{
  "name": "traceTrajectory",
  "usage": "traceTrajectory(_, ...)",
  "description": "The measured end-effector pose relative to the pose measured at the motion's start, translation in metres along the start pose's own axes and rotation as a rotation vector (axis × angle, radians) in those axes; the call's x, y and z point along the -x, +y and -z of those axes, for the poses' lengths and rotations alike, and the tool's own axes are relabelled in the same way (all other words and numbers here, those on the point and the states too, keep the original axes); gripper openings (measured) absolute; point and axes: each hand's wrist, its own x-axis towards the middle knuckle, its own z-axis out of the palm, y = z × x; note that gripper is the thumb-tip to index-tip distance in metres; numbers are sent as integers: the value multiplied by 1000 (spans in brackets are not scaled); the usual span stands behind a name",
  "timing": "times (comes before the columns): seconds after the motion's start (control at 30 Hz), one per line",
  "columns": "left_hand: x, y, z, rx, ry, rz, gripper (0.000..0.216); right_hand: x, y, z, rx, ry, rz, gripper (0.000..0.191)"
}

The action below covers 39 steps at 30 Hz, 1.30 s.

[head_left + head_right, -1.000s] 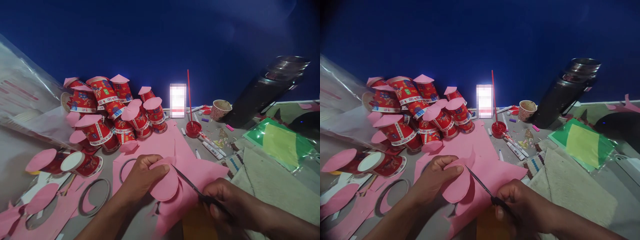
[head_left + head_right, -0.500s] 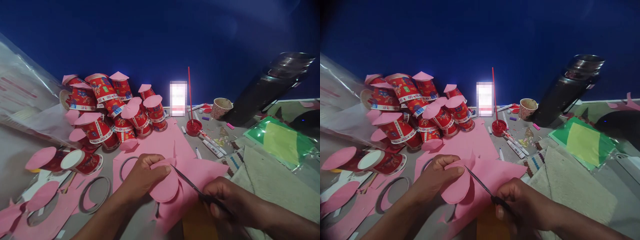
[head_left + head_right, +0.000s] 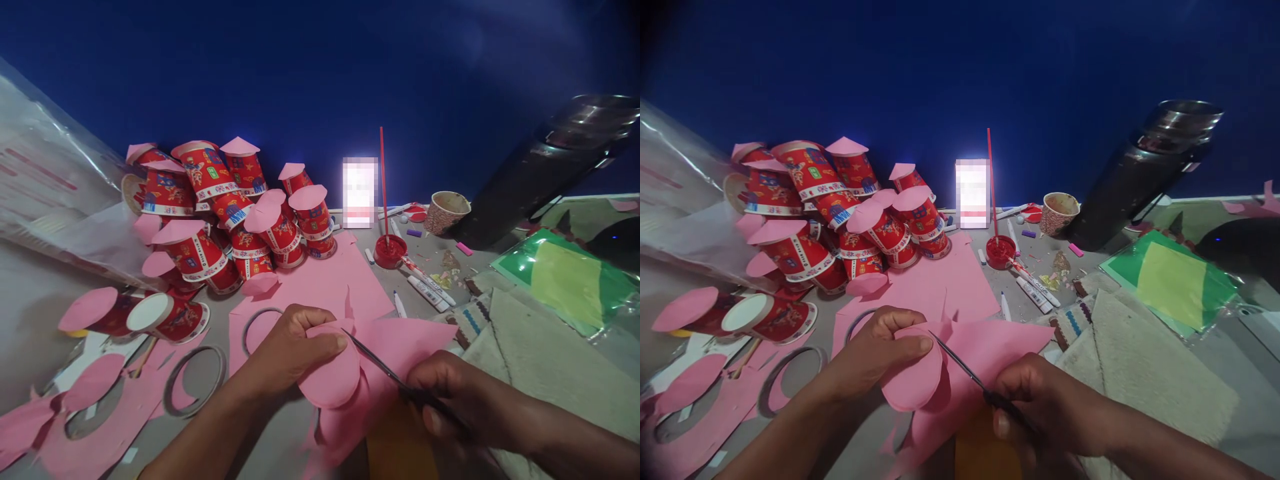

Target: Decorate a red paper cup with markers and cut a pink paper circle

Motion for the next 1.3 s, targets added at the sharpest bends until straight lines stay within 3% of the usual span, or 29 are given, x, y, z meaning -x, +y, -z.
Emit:
traceTrajectory(0.27, 1, 3, 0, -4, -39, 16, 41, 2, -7, -3, 67, -17, -15, 18)
traceTrajectory(0.67, 1, 6, 0, -27, -54, 54, 42, 3, -2, 0, 76, -14, -110, 18)
traceTrajectory(0.87, 0, 4, 2, -67, -136, 30, 41, 4, -6, -1, 122, -26, -116, 20)
traceTrajectory(1.07, 2, 8, 2, -117, -123, 39, 36, 4, 1, 1, 143, -19, -113, 11)
traceTrajectory(1.3, 3, 8, 3, -143, -147, 35, 36, 4, -6, -2, 121, -34, -95, 20)
